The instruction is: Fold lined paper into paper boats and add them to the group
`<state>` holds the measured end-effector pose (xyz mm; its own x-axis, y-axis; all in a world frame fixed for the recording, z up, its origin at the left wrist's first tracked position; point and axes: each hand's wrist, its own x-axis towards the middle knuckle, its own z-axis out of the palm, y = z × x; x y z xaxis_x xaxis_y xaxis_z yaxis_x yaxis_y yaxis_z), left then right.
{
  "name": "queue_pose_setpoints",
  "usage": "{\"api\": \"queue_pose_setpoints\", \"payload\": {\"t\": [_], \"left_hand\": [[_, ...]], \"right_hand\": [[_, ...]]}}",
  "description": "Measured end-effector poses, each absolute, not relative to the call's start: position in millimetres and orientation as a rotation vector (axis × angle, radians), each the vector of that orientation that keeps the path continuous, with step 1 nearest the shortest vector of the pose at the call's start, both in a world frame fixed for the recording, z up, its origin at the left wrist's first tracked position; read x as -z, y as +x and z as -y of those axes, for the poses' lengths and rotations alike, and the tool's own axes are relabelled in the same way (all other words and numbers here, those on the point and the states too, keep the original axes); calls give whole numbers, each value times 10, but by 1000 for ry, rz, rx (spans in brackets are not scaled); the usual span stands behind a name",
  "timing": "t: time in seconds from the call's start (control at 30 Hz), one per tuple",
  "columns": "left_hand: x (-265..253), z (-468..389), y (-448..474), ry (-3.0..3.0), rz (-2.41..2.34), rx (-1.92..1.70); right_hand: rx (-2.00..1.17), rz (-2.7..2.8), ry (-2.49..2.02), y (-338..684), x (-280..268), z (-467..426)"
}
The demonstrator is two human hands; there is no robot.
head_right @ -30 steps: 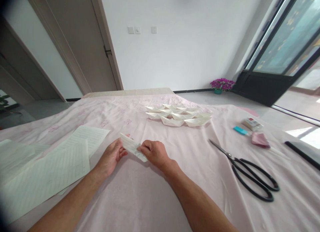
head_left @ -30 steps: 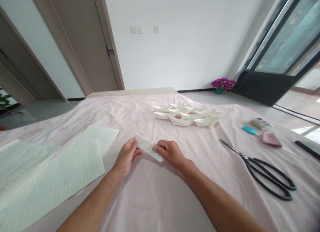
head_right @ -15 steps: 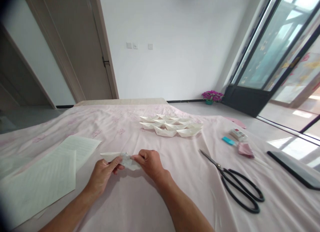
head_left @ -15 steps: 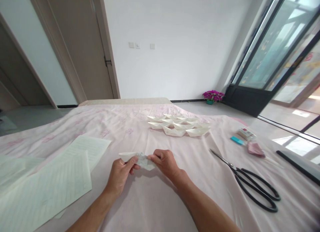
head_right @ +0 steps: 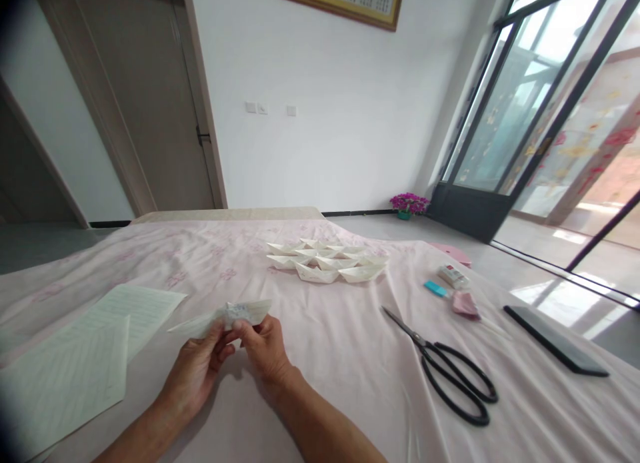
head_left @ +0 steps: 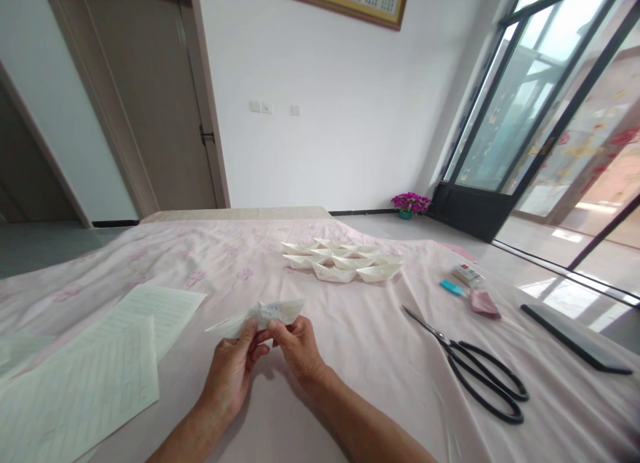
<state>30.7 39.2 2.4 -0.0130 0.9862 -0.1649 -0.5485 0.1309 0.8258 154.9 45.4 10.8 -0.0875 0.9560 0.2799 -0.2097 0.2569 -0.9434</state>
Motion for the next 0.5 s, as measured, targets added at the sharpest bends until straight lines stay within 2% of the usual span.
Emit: {"api": "queue_pose_setpoints", "payload": {"t": [0.2, 0.5], "left_hand": [[-15, -382, 273, 790, -911, -1366], [-1, -412, 191, 948, -926, -1385]], "right_hand": [[-1025, 1111, -962, 1613, 38, -527], [-885, 1172, -1014, 1718, 17, -507]]}}
